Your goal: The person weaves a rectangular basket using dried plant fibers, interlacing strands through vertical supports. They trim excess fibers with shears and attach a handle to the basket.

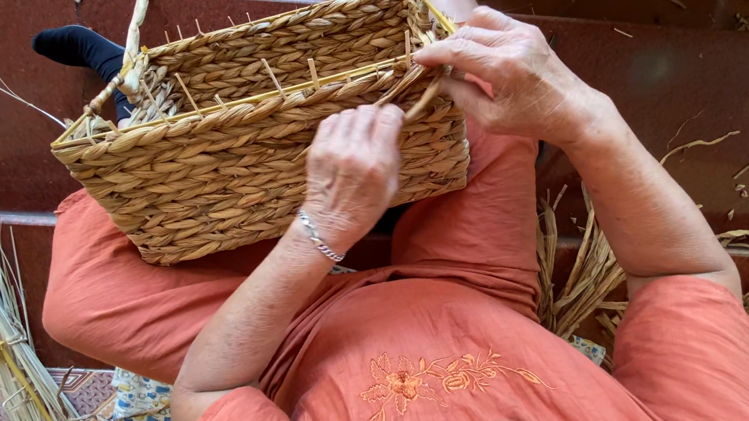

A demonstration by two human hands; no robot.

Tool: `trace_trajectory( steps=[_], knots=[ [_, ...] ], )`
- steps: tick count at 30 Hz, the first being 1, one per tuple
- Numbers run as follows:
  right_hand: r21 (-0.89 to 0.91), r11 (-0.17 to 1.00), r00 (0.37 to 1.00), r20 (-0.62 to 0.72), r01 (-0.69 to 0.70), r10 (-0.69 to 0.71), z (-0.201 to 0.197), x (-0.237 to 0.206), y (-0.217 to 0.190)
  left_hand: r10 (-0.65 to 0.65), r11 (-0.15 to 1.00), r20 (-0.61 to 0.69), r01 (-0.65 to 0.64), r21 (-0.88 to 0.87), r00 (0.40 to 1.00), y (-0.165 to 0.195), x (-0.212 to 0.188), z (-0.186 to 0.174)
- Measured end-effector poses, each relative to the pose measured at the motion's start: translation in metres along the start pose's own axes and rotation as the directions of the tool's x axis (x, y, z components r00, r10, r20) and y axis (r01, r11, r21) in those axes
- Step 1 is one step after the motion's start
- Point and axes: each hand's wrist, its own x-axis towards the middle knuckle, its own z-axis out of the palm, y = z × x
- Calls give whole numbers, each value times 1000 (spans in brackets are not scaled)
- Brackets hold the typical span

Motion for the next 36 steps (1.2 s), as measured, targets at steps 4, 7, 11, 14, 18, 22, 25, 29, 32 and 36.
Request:
trace_trajectory(
  steps=[4,7,11,14,18,22,25,29,32,36],
  knots=[
    [-77,997,1000,-8,-2,1,10,6,-3,60,993,-359,-18,118,931,-2,-2,-30],
    [-23,996,996,-23,-87,86,17,8,1,381,921,-521,-265,284,764,11,-11,-34],
    [16,993,993,-27,-114,115,15,3,3,368,929,-440,-342,141,819,27,-3,-8],
    [70,987,988,-34,-146,149,14,2,4,87,986,-366,-28,163,926,16,35,14],
    [89,981,981,-73,-171,178,15,2,4,-52,998,-220,59,27,974,1,65,23],
    [54,985,980,-106,-165,170,19,3,3,197,978,-491,-204,40,849,-5,43,23],
    [1,989,983,-110,-148,147,27,8,1,308,946,-470,-317,62,827,-1,24,22],
    [-123,987,992,-76,-106,97,31,12,0,312,950,-353,-299,91,882,-2,14,7],
    [-134,989,997,-37,-70,66,27,11,0,222,970,-602,-115,212,767,-13,13,-14],
    [-95,993,998,-21,-67,65,24,9,0,214,947,-607,-9,322,766,-35,18,-29]
  ],
)
